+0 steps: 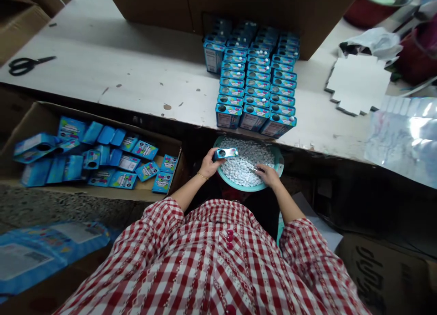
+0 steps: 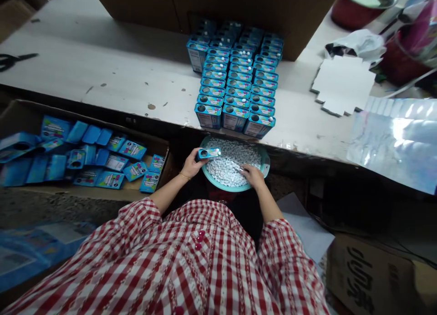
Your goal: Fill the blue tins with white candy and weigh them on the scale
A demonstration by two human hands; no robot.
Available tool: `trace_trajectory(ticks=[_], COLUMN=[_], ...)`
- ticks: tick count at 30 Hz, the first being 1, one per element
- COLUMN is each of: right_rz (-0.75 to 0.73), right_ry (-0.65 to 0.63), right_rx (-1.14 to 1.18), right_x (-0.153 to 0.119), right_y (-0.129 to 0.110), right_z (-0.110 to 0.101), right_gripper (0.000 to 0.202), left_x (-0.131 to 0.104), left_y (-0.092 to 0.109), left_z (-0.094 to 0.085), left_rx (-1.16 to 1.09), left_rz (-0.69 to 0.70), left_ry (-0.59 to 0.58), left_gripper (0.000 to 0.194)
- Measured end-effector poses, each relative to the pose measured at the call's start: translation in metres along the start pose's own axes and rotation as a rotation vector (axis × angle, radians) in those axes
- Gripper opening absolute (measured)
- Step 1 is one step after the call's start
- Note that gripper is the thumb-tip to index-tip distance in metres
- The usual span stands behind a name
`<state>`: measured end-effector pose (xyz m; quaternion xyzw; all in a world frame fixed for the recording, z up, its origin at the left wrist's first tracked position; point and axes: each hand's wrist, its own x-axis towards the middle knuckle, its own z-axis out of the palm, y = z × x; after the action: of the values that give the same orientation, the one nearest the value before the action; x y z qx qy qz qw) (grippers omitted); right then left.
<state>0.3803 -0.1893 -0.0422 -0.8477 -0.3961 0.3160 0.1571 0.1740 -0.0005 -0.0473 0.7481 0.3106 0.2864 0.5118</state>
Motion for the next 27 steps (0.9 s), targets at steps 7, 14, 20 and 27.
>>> trace_trajectory(ticks=[7, 14, 20, 27], right_rz=[-0.252, -0.248, -0.235, -0.273], right_ry=[0.068, -0.029, -0.071, 0.073], right_rx=[0.321, -0.413, -0.789, -0.744], right_x=[-0.033, -0.058, -0.069, -0.092], right_y=[-0.006, -0.103, -0.158, -0.155], right_z=[-0.053, -0.108, -0.112, -0.13], right_gripper=[0.034, 0.035, 0.034, 0.034], left_x=[0.002, 0.004, 0.004, -0.003], left_y=[0.008, 0.024, 0.028, 0.032], left_z=[0.008, 0.023, 0.024, 0.003], left_rx=[0.07, 0.19, 0.233, 0.083], left_rz=[0.069, 0.172, 0.202, 0.158], left_ry=[-0.024, -0.125, -0.14, -0.054], left_gripper=[0.035, 0.034, 0.035, 0.034])
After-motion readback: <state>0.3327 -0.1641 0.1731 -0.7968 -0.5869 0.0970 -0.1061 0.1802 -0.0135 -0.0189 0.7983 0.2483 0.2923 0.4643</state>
